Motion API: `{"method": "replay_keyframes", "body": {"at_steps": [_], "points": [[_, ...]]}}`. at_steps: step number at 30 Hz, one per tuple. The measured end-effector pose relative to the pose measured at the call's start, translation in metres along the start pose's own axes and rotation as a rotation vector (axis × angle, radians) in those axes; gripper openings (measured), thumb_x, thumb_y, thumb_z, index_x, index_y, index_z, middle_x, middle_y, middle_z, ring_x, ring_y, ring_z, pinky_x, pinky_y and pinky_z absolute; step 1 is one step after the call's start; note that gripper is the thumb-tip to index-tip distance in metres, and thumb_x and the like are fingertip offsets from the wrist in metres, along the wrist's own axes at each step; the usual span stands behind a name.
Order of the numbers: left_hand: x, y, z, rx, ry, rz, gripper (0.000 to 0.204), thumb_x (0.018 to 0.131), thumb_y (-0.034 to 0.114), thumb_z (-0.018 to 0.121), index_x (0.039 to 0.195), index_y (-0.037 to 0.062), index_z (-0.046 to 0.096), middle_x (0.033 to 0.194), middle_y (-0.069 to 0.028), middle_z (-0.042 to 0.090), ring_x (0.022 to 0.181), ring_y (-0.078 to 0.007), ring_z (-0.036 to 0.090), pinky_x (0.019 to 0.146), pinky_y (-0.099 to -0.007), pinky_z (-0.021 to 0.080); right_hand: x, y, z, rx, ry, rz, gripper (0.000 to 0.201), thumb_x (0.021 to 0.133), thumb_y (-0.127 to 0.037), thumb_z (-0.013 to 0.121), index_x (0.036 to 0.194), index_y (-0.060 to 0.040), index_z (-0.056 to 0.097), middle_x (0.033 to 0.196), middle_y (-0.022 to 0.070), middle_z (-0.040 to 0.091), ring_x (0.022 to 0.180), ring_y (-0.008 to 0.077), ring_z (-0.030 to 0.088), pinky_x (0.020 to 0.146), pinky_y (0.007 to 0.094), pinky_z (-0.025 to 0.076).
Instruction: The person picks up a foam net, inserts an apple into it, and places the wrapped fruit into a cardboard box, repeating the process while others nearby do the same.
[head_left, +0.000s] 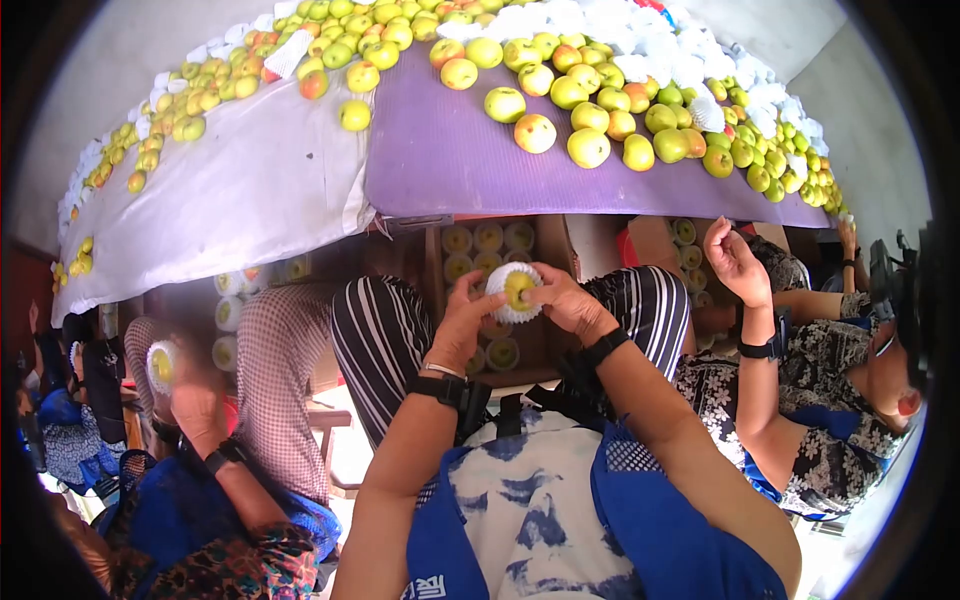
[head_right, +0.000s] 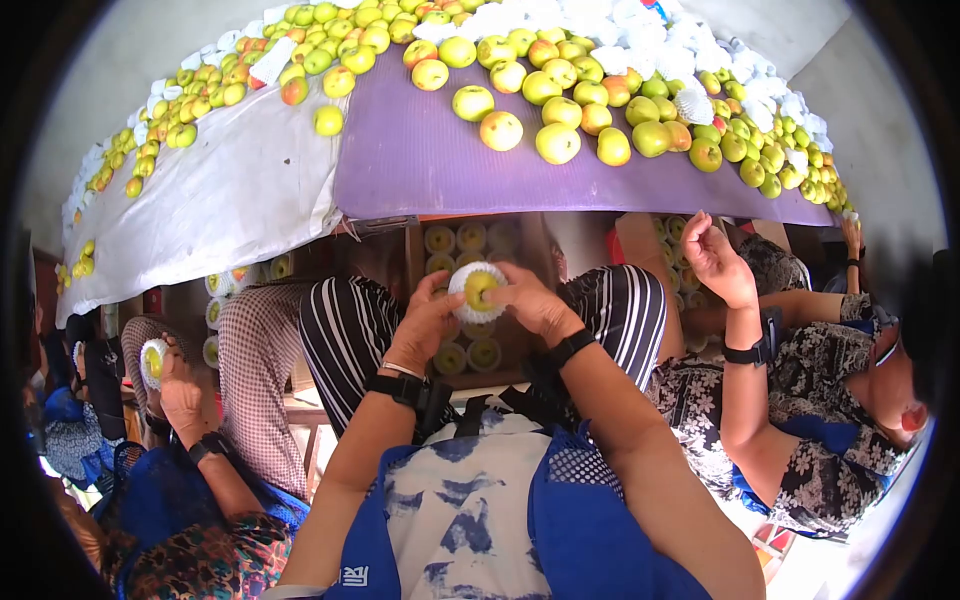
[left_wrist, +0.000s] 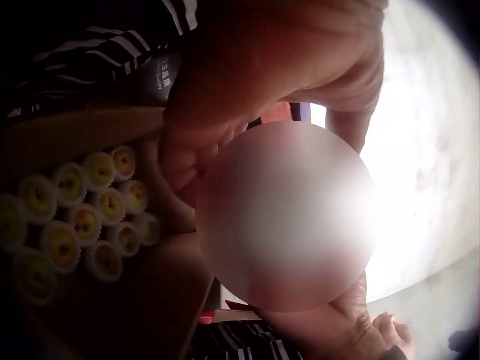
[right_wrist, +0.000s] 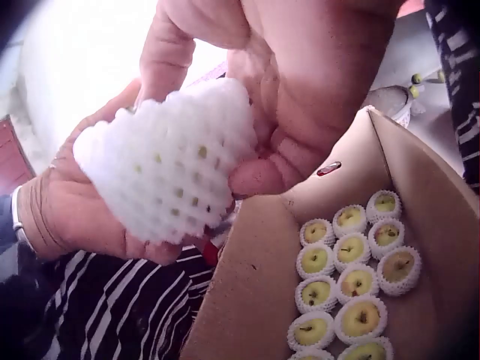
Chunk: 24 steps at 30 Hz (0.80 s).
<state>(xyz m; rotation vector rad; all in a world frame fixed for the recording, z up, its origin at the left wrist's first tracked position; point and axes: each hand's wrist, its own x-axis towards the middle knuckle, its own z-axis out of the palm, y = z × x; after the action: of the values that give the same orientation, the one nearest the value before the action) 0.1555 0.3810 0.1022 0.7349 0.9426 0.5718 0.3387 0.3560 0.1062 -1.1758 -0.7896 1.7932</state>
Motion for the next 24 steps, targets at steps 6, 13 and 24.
{"method": "replay_keyframes", "body": {"at_steps": [6,13,24], "points": [[-0.004,0.011,0.002,-0.083,0.288,0.119,0.059,0.076,0.03,0.058,0.123,0.001,0.036,0.114,-0.0122,0.046,0.107,-0.0236,0.042,0.087,-0.0372,0.033,0.02,0.012,-0.015,0.13,0.461,0.089,0.041,0.072,-0.005,0.06,0.111,-0.001,0.048,0.102,0.0089,0.055,0.09,0.0213,0.056,0.076,0.0337,0.047],[0.002,0.002,-0.003,-0.29,0.332,0.092,0.029,0.081,0.022,0.053,0.103,0.0046,0.046,0.098,-0.0065,0.055,0.091,-0.0153,0.049,0.079,-0.0318,0.038,0.052,0.139,-0.082,0.165,0.597,0.278,0.039,0.077,-0.021,0.057,0.112,-0.0061,0.05,0.11,0.0127,0.053,0.097,0.0265,0.053,0.075,0.0378,0.047],[0.011,0.011,0.008,-0.229,0.266,0.021,0.021,0.081,0.012,0.049,0.101,0.0031,0.049,0.095,-0.0084,0.056,0.092,-0.0162,0.052,0.077,-0.0289,0.041,0.071,0.251,-0.124,-0.257,0.682,0.351,0.045,0.077,-0.021,0.057,0.117,-0.005,0.045,0.113,0.0146,0.052,0.103,0.0313,0.049,0.082,0.0427,0.043]]}}
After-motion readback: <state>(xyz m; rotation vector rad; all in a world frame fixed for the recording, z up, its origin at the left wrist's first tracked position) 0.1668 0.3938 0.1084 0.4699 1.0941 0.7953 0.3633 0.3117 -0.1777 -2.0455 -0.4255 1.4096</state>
